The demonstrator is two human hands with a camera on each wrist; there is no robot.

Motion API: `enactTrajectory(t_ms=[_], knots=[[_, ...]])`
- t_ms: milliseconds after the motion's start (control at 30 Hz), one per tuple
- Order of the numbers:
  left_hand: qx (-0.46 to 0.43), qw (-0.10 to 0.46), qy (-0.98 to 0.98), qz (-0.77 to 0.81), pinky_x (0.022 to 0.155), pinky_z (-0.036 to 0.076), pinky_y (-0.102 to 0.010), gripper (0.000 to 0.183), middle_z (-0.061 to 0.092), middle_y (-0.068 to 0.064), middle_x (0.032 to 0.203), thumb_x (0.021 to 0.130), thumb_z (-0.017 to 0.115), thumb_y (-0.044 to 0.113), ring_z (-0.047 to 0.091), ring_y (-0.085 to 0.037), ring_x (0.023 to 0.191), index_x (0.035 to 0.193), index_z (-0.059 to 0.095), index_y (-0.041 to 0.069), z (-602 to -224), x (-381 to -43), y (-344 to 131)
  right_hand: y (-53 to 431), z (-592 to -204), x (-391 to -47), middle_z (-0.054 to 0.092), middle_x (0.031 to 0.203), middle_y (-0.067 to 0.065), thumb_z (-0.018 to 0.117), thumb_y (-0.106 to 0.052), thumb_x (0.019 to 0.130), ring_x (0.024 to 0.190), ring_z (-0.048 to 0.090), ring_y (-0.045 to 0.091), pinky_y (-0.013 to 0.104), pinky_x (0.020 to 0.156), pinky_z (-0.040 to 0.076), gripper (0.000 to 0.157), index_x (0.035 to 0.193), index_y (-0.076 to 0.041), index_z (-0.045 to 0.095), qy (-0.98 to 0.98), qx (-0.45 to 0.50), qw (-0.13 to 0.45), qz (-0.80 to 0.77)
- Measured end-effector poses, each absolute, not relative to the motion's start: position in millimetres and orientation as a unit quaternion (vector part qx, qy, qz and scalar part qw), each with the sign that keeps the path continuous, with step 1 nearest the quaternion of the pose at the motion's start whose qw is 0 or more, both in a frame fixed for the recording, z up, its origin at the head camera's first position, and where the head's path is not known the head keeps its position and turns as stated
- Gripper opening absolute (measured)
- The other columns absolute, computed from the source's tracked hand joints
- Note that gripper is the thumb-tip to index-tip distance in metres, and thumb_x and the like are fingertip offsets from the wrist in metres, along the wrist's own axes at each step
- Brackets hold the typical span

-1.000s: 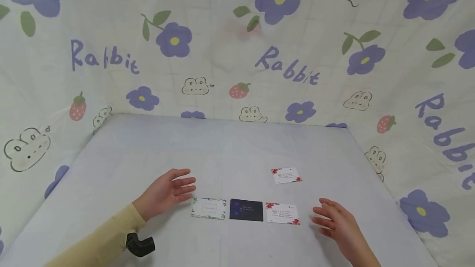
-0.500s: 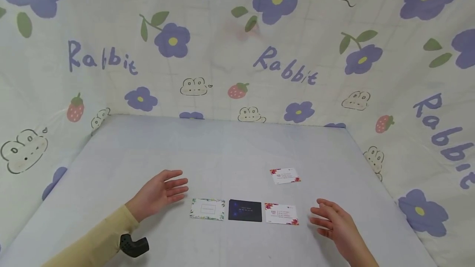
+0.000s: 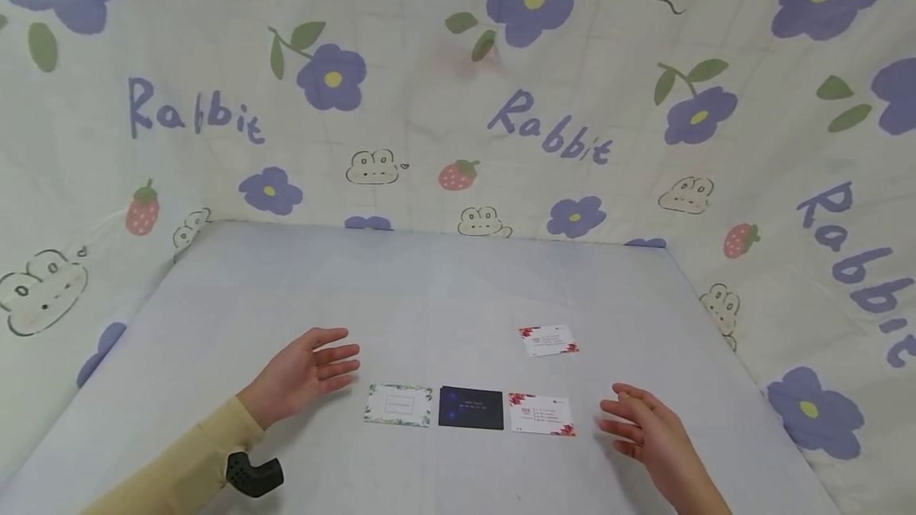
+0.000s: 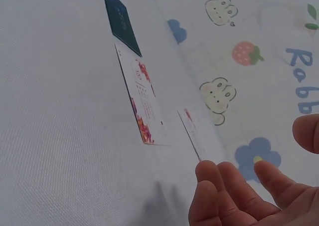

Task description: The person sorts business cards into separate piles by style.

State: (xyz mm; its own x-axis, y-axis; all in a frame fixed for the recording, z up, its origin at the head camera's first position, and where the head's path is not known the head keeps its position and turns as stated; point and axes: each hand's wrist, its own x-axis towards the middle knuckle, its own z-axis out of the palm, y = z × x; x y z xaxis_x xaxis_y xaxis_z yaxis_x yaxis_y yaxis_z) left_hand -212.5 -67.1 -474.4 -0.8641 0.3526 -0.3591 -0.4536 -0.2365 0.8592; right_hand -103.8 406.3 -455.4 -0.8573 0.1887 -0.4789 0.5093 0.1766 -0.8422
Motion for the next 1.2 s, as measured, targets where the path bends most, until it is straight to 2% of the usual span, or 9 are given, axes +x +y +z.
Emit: enactTrajectory(t_ms=[667, 900, 967, 1067, 1200], knots=[[-0.046, 0.259, 0.569, 0.779, 0.120, 0.038, -0.051, 0.061, 0.037, -0.031, 0.159, 0.108, 0.036, 0.032, 0.041, -0.045, 0.146, 0.160, 0.026, 0.001, -476, -213, -63, 407, -455, -104, 0.072, 0.120, -0.008, 0.038, -0.047, 0.109, 0.098, 0.069, 0.005, 0.028, 0.085, 0.056, 0.071, 0.159, -0.001, 0.018, 0.745, 0.231, 0.140, -0.609], [-0.036, 0.268, 0.552, 0.789, 0.121, 0.036, -0.052, 0.061, 0.036, -0.030, 0.160, 0.107, 0.041, 0.031, 0.040, -0.046, 0.147, 0.159, 0.028, 0.003, -474, -230, -39, 406, -456, -119, 0.070, 0.122, -0.009, 0.038, -0.051, 0.108, 0.095, 0.068, 0.001, 0.027, 0.083, 0.056, 0.074, 0.159, -0.001, 0.018, 0.767, 0.213, 0.131, -0.591], [-0.031, 0.277, 0.545, 0.790, 0.121, 0.036, -0.052, 0.062, 0.035, -0.029, 0.160, 0.106, 0.044, 0.031, 0.039, -0.046, 0.147, 0.159, 0.028, 0.003, -471, -238, -20, 406, -454, -129, 0.069, 0.124, -0.005, 0.040, -0.053, 0.107, 0.095, 0.068, 0.001, 0.027, 0.083, 0.055, 0.077, 0.159, 0.000, 0.019, 0.777, 0.203, 0.123, -0.582], [-0.028, 0.286, 0.553, 0.782, 0.120, 0.038, -0.052, 0.062, 0.038, -0.029, 0.159, 0.105, 0.047, 0.032, 0.043, -0.045, 0.145, 0.158, 0.032, 0.004, -466, -249, 13, 403, -454, -148, 0.066, 0.133, 0.007, 0.042, -0.056, 0.106, 0.097, 0.067, 0.003, 0.026, 0.083, 0.055, 0.080, 0.158, 0.001, 0.020, 0.793, 0.187, 0.115, -0.569], [-0.029, 0.297, 0.578, 0.759, 0.117, 0.042, -0.050, 0.060, 0.042, -0.029, 0.156, 0.105, 0.047, 0.033, 0.048, -0.044, 0.140, 0.156, 0.035, 0.004, -464, -262, 60, 399, -455, -172, 0.051, 0.149, 0.025, 0.042, -0.057, 0.105, 0.103, 0.066, 0.008, 0.025, 0.085, 0.054, 0.082, 0.158, 0.002, 0.021, 0.809, 0.170, 0.110, -0.552]])
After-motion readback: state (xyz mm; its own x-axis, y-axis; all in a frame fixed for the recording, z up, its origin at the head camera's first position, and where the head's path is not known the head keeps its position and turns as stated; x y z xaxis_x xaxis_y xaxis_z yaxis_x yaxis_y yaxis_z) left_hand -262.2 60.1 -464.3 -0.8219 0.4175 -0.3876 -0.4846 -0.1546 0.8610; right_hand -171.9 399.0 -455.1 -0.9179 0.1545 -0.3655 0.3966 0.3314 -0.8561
